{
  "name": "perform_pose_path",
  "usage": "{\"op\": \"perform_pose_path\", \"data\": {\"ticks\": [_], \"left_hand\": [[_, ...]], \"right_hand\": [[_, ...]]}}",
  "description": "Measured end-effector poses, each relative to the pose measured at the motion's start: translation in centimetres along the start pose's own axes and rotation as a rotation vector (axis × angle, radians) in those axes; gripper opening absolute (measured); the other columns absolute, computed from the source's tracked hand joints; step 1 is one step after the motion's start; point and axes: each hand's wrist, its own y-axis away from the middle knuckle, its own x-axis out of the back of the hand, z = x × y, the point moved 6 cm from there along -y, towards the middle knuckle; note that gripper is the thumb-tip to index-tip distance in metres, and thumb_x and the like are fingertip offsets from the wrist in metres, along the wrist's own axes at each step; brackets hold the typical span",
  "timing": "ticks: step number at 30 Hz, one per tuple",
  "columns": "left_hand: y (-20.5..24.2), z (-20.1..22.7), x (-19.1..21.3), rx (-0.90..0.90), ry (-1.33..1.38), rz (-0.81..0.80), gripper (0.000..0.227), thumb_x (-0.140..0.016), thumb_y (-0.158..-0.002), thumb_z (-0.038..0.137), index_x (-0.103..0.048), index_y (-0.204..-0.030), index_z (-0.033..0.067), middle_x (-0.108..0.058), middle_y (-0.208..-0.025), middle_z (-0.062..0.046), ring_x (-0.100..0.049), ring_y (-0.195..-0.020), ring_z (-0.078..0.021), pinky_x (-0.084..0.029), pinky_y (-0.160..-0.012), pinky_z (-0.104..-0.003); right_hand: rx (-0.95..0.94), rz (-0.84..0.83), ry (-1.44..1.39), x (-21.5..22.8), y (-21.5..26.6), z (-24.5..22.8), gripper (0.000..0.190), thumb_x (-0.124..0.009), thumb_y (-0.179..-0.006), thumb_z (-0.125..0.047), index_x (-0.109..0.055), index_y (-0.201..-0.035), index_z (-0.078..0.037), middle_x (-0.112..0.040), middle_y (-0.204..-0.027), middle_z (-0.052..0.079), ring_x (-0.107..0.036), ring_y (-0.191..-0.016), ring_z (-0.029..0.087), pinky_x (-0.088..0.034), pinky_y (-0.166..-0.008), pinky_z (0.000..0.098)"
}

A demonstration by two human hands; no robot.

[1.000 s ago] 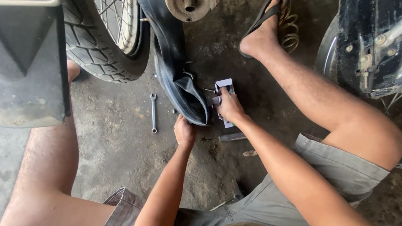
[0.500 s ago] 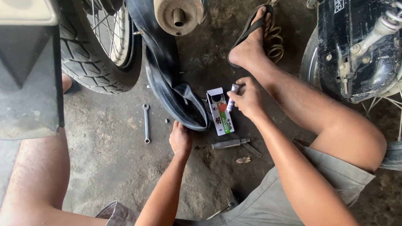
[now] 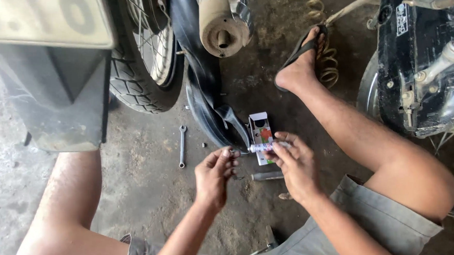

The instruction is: Applying adhesive to a motorcycle inner tube to prepare it for a patch repair.

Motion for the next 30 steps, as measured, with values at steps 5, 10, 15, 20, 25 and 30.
{"op": "perform_pose_path", "data": {"ticks": [5, 10, 15, 20, 25, 30], "left_hand": [[0.9, -1.2, -1.7, 0.114, 0.263, 0.037, 0.023, -0.058, -0.083, 0.015, -0.056, -0.097, -0.0027, -0.066, -0.087, -0.015, -0.066, -0.074, -0.0187, -0.054, -0.061, -0.023], [0.6, -2.2, -2.1, 0.116, 0.278, 0.025, 0.020, -0.060, -0.083, 0.014, -0.056, -0.094, -0.0017, -0.066, -0.082, -0.015, -0.067, -0.076, -0.0229, -0.056, -0.061, -0.026], [0.5, -1.4, -2.0, 0.018, 0.177, 0.061, 0.022, -0.063, -0.080, 0.016, -0.058, -0.088, -0.0039, -0.063, -0.075, -0.015, -0.066, -0.071, -0.0230, -0.057, -0.060, -0.030], [-0.2, -0.8, -1.2, -0.119, 0.065, 0.073, 0.020, -0.067, -0.077, 0.015, -0.063, -0.083, -0.0040, -0.060, -0.070, -0.012, -0.061, -0.067, -0.0182, -0.056, -0.058, -0.028], [-0.3, 0.6, -1.0, -0.242, -0.028, 0.057, 0.017, -0.070, -0.074, 0.013, -0.066, -0.081, -0.0023, -0.060, -0.069, -0.009, -0.056, -0.067, -0.0144, -0.054, -0.062, -0.026], [0.4, 2.7, -1.8, -0.300, -0.121, -0.063, 0.015, -0.071, -0.068, -0.002, -0.068, -0.083, -0.0059, -0.066, -0.073, -0.013, -0.059, -0.068, -0.0124, -0.053, -0.065, -0.025]], "right_hand": [[0.175, -0.031, 0.070, -0.6, 0.9, 0.1, 0.031, -0.059, -0.078, 0.000, -0.051, -0.108, 0.002, -0.058, -0.090, 0.018, -0.063, -0.080, 0.026, -0.056, -0.073, 0.0334], [0.291, -0.064, 0.223, -0.4, 1.1, 0.1, 0.031, -0.061, -0.078, -0.001, -0.052, -0.108, 0.001, -0.061, -0.089, 0.018, -0.064, -0.078, 0.023, -0.057, -0.071, 0.0334], [0.492, -0.083, 0.496, -1.4, 2.2, -1.3, 0.030, -0.067, -0.074, -0.003, -0.057, -0.103, -0.001, -0.063, -0.084, 0.015, -0.064, -0.076, 0.020, -0.056, -0.062, 0.0324], [0.631, -0.071, 0.732, -2.8, 3.1, -3.6, 0.028, -0.072, -0.070, -0.013, -0.063, -0.097, -0.009, -0.066, -0.080, 0.006, -0.065, -0.070, 0.014, -0.052, -0.055, 0.0227], [0.554, -0.137, 0.662, -2.4, 2.8, -3.3, 0.022, -0.070, -0.073, -0.011, -0.064, -0.093, -0.005, -0.065, -0.072, 0.010, -0.067, -0.062, 0.015, -0.056, -0.054, 0.0230], [0.275, -0.201, 0.576, -2.5, 2.2, -1.7, 0.017, -0.053, -0.086, -0.018, -0.062, -0.088, -0.004, -0.056, -0.041, 0.010, -0.056, -0.033, 0.014, -0.046, -0.031, 0.0211]]}}
